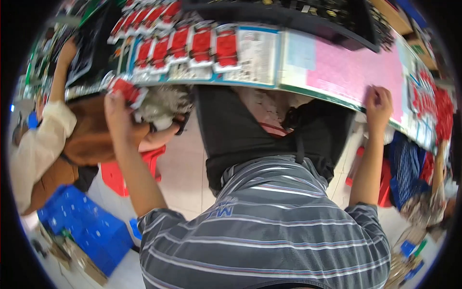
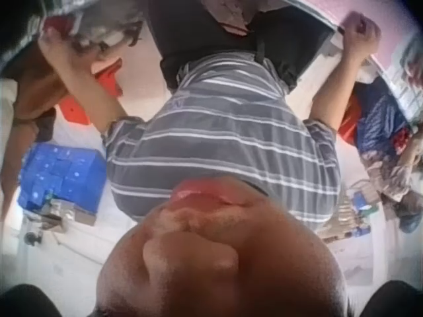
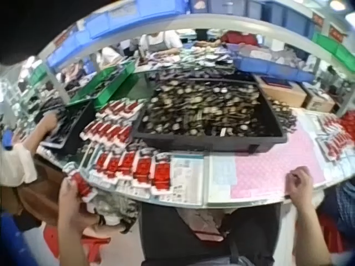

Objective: The person assembles toy cars by inserting wheel axles into car bodies, attaching chassis plates onto them by hand, and lining up the assembled cars on the table.

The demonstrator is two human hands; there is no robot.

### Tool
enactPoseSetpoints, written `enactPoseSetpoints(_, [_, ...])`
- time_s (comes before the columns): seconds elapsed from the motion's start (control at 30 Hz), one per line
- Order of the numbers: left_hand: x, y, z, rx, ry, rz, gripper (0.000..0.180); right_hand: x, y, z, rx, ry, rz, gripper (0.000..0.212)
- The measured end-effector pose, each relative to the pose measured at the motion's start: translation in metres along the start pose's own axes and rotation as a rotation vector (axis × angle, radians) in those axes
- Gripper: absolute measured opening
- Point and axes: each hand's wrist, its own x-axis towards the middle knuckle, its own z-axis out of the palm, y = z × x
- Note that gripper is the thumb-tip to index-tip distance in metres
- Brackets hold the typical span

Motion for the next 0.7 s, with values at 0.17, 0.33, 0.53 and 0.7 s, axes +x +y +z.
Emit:
enactPoseSetpoints(0.17, [0.094, -0.032, -0.06, 0.046, -0.017, -0.156, 0.031, 0.012, 0.004, 0.004, 0.151, -0.023, 0.12, 0.011])
enactPoseSetpoints(0.33, [0.173, -0.063, -0.062, 0.18, -0.176, -0.228, 0.041, 0.036, 0.067, -0.056, -0.177, 0.137, 0.192, 0.03])
enactPoseSetpoints(0.53, [0.172, -0.05, -0.026, 0.614, -0.066, 0.052, 0.045, 0.052, 0.182, -0.083, -0.549, 0.085, 0.151, 0.04])
enactPoseSetpoints(0.7, [0.066, 0.016, 0.065, 0.978, 0.403, 0.751, 0.035, 0.047, 0.179, -0.089, -0.58, 0.071, 0.179, 0.03])
